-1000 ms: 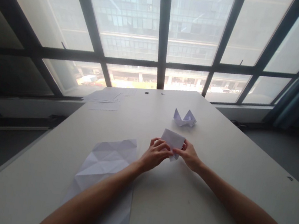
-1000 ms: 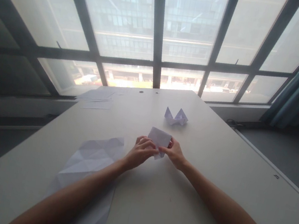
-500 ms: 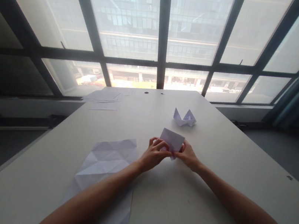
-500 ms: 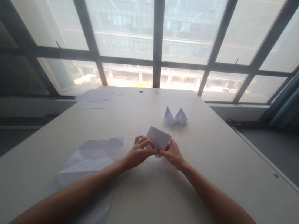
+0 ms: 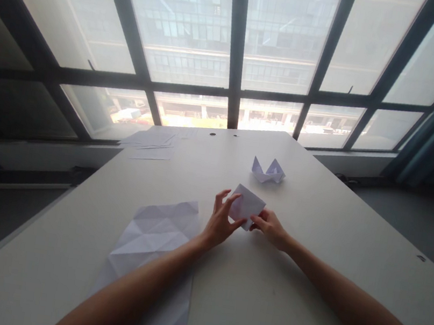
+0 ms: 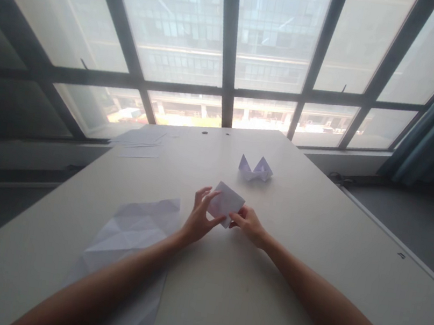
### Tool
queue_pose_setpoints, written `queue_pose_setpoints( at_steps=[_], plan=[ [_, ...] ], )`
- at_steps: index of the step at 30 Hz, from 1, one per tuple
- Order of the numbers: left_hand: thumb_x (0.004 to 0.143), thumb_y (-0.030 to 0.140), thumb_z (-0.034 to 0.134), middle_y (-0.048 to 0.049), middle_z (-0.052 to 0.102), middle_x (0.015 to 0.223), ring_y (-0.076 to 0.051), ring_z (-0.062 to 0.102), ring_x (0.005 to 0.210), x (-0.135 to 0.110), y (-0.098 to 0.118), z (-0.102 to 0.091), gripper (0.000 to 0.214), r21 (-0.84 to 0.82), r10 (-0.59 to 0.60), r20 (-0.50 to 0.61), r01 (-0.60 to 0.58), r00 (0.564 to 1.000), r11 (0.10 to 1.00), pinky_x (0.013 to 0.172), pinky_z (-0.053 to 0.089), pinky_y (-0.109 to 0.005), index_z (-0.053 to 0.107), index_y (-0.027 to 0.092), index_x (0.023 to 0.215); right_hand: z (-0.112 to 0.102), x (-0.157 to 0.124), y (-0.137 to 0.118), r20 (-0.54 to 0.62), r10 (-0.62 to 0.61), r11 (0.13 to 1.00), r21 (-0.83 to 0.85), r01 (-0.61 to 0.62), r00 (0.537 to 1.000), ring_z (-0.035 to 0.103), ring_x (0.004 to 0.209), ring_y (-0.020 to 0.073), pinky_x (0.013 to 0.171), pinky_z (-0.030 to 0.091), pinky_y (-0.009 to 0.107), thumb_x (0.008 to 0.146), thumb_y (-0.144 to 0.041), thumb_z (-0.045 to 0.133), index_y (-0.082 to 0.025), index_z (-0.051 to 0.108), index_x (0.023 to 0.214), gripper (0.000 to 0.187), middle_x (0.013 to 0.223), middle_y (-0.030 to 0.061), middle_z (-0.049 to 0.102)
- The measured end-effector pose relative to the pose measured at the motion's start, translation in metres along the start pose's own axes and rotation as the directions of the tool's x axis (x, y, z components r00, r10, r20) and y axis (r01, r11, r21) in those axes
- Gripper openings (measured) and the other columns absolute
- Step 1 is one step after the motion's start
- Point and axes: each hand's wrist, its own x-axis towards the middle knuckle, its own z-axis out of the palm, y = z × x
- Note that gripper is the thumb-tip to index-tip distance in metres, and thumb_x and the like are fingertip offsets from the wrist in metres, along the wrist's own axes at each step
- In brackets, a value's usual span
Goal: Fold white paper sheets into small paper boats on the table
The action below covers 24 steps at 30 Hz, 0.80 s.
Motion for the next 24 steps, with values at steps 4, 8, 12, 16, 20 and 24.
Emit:
queue_pose_setpoints(
  at_steps=[4, 8, 12, 16, 20, 24],
  plan=[
    [0.077, 0.028, 0.076, -0.0133, 0.025, 0.144, -0.024, 0.053, 0.115, -0.0013, -0.0051, 0.0024, 0.068, -0.064, -0.033, 0.018, 0.034, 0.999, 0.997, 0.095, 0.049, -0.040, 0.041, 0.028, 0.137, -0.0005, -0.0005, -0.0010, 0.047, -0.026, 0.999, -0.040, 0.028, 0.999, 0.061, 0.068, 0.0176, 0.062, 0.050, 0.030, 0.069, -0.035, 0.080, -0.015, 0.067, 0.097, 0.037, 0.080, 0.0040, 0.067],
    [0.080, 0.028, 0.074, -0.0124, 0.030, 0.143, -0.029, 0.044, 0.126, -0.0011, -0.0033, 0.0021, 0.061, 0.035, -0.029, -0.039, 0.030, 0.999, 0.999, 0.101, 0.043, -0.046, 0.047, 0.029, 0.134, -0.0013, 0.0012, 0.0014, -0.055, -0.012, 1.000, -0.013, 0.011, 0.998, 0.061, 0.071, 0.0189, 0.062, 0.050, 0.031, 0.066, -0.031, 0.079, -0.014, 0.067, 0.097, 0.037, 0.081, 0.0046, 0.068],
    [0.088, 0.020, 0.063, -0.0093, 0.044, 0.138, -0.030, 0.035, 0.134, 0.0008, 0.0006, -0.0011, 0.031, 0.214, 0.093, -0.019, -0.087, 0.995, 0.973, 0.106, 0.035, -0.051, 0.064, 0.030, 0.117, -0.0030, 0.0030, 0.0045, -0.124, 0.044, 0.995, 0.091, -0.032, 0.991, 0.063, 0.077, 0.0207, 0.066, 0.051, 0.032, 0.066, -0.030, 0.077, -0.015, 0.067, 0.100, 0.039, 0.088, 0.0055, 0.069],
    [0.092, 0.021, 0.057, -0.0068, 0.056, 0.133, -0.026, 0.039, 0.135, 0.0011, 0.0033, -0.0009, 0.027, 0.228, 0.221, 0.148, -0.251, 0.964, 0.941, 0.111, 0.028, -0.052, 0.065, 0.028, 0.116, -0.0031, 0.0032, 0.0037, -0.122, 0.089, 0.970, 0.237, -0.058, 0.989, 0.064, 0.083, 0.0211, 0.073, 0.052, 0.032, 0.066, -0.026, 0.077, -0.017, 0.066, 0.104, 0.041, 0.097, 0.0063, 0.070],
    [0.088, 0.031, 0.065, -0.0093, 0.056, 0.136, -0.025, 0.042, 0.135, 0.0013, 0.0010, 0.0017, 0.046, 0.160, 0.294, 0.280, -0.346, 0.914, 0.924, 0.115, 0.027, -0.052, 0.054, 0.025, 0.132, -0.0033, 0.0031, 0.0021, -0.086, 0.108, 0.951, 0.298, -0.078, 0.990, 0.065, 0.091, 0.0222, 0.080, 0.053, 0.034, 0.068, -0.027, 0.078, -0.019, 0.066, 0.106, 0.041, 0.106, 0.0072, 0.069],
    [0.087, 0.029, 0.066, -0.0088, 0.058, 0.136, -0.025, 0.049, 0.130, 0.0026, -0.0042, 0.0017, 0.046, 0.087, 0.303, 0.267, -0.337, 0.915, 0.938, 0.109, 0.039, -0.048, 0.054, 0.026, 0.132, -0.0050, 0.0024, 0.0013, -0.018, 0.133, 0.936, 0.333, -0.119, 0.991, 0.066, 0.091, 0.0213, 0.083, 0.052, 0.034, 0.068, -0.030, 0.079, -0.019, 0.067, 0.103, 0.038, 0.105, 0.0076, 0.070]
  ],
)
